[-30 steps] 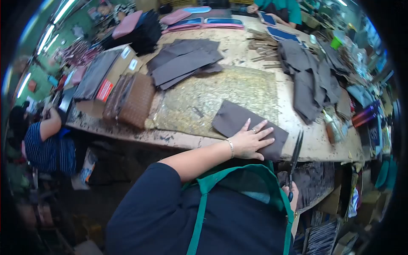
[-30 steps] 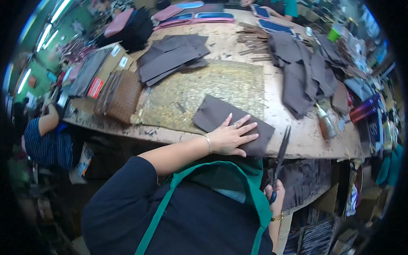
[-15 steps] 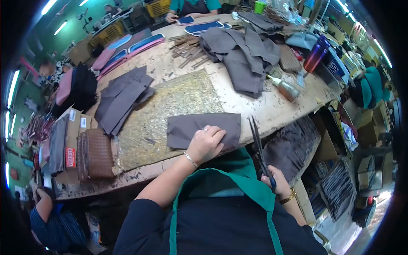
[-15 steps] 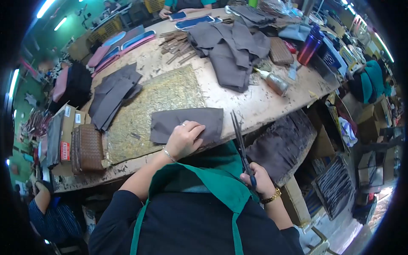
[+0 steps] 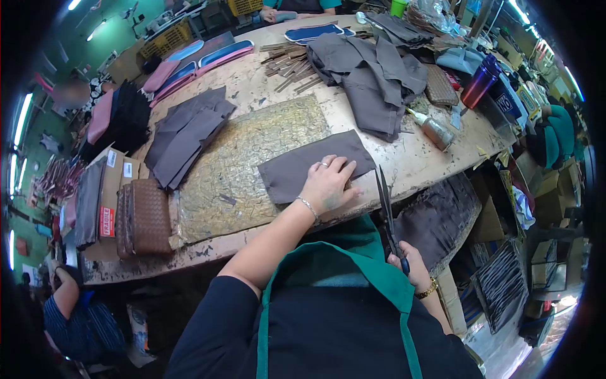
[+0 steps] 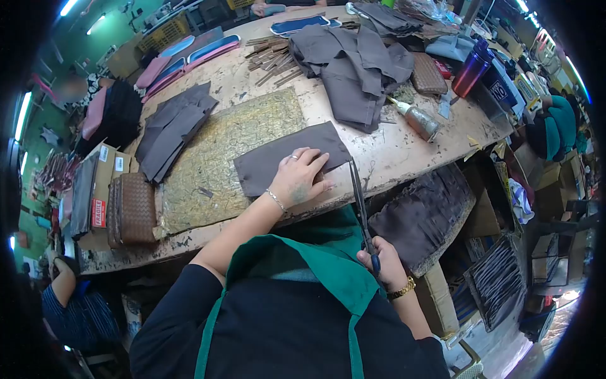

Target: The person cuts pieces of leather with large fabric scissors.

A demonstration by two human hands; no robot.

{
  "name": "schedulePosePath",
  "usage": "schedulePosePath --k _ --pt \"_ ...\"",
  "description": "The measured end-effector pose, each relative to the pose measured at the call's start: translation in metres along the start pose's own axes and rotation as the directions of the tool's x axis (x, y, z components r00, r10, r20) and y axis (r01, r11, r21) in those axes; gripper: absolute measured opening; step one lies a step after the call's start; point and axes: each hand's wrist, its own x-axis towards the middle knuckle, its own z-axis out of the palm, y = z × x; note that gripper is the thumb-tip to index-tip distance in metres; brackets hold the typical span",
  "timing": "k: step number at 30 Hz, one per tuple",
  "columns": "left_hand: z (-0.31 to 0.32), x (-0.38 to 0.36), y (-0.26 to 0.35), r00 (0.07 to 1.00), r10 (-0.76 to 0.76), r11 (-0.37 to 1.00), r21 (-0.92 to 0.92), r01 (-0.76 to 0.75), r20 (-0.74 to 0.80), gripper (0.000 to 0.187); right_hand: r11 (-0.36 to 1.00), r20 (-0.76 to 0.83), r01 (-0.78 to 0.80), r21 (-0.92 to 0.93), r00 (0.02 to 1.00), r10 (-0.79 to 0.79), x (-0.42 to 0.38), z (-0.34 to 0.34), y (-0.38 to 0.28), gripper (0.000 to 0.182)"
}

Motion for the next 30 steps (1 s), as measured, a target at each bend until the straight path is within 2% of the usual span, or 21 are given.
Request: schedulePosePath --k 1,3,5,9,10,12,13,14,15,16,18,19,21,22,23,25,30 --pt "0.001 0.001 0.000 1.000 0.002 1.000 -0.005 -0.002 0.002 0.021 0.999 -0.010 -0.005 -0.038 1.000 0.005 -0.001 0.000 0.000 0.050" --pt "-0.002 0.002 -0.005 0.992 -0.048 0.995 -0.085 0.058 0.119 0.023 0.999 -0.015 -0.009 -0.032 1.000 0.008 -0.005 -0.001 -0.006 0.049" --pt "0.000 0.004 -0.013 0.983 -0.014 0.994 -0.101 0.033 0.182 0.024 1.000 -0.021 -0.009 -0.025 1.000 0.009 -0.008 0.000 -0.014 0.049" --pt "0.005 0.004 -0.016 0.955 0.060 0.987 -0.160 -0.013 0.290 0.023 0.992 -0.008 -0.022 0.126 1.000 0.023 -0.011 0.003 -0.018 0.044" --pt "0.002 0.005 -0.016 0.954 0.047 0.988 -0.154 -0.001 0.295 0.023 0.984 -0.021 -0.009 0.180 1.000 0.013 -0.012 0.003 -0.018 0.042" --pt "-0.003 0.010 -0.017 0.935 0.027 0.977 -0.209 0.050 0.352 0.022 0.985 -0.015 0.003 0.173 1.000 0.000 -0.016 0.003 -0.020 0.041" --pt "-0.004 0.013 -0.019 0.936 -0.011 0.979 -0.188 0.082 0.351 0.022 0.985 -0.020 0.022 0.169 1.000 -0.018 -0.017 0.002 -0.022 0.040" --pt "-0.005 0.019 -0.023 0.904 0.031 0.982 -0.183 0.053 0.426 0.020 0.994 -0.012 0.096 0.057 0.995 -0.095 -0.017 -0.001 -0.022 0.039" --pt "-0.006 0.021 -0.024 0.864 0.071 0.982 -0.185 0.026 0.499 0.018 0.995 0.032 0.091 0.045 0.995 -0.092 -0.016 0.001 -0.023 0.039" --pt "-0.007 0.024 -0.022 0.866 0.031 0.985 -0.164 0.059 0.499 0.018 0.995 0.027 0.088 0.040 0.996 -0.089 -0.015 0.003 -0.025 0.039" --pt "-0.006 0.034 -0.018 0.789 0.083 0.996 -0.022 -0.089 0.609 0.015 0.993 0.019 0.106 0.051 0.994 -0.107 -0.011 0.005 -0.023 0.041" --pt "-0.007 0.033 -0.019 0.792 0.076 0.996 -0.014 -0.085 0.606 0.015 0.993 0.026 0.112 0.048 0.993 -0.113 -0.007 0.007 -0.022 0.041" --pt "-0.002 0.028 -0.015 0.859 0.103 0.993 -0.004 -0.117 0.502 0.013 0.995 0.003 0.027 0.094 1.000 -0.027 -0.006 0.009 -0.020 0.042" --pt "0.001 0.025 -0.014 0.900 0.083 0.997 -0.041 -0.072 0.427 0.011 0.994 0.000 0.027 0.107 1.000 -0.027 -0.009 0.010 -0.022 0.042" --pt "0.003 0.024 -0.013 0.902 0.097 0.995 -0.040 -0.088 0.422 0.011 0.993 -0.012 0.039 0.111 0.999 -0.038 -0.009 0.009 -0.020 0.042" --pt "0.004 0.019 -0.011 0.933 -0.010 0.977 -0.195 0.086 0.360 0.011 0.995 -0.010 0.058 0.085 0.998 -0.058 -0.010 0.008 -0.014 0.043" --pt "0.010 0.010 -0.010 0.927 0.031 0.974 -0.218 0.055 0.373 0.029 0.994 -0.011 0.079 0.071 0.997 -0.078 -0.007 0.009 -0.016 0.046"
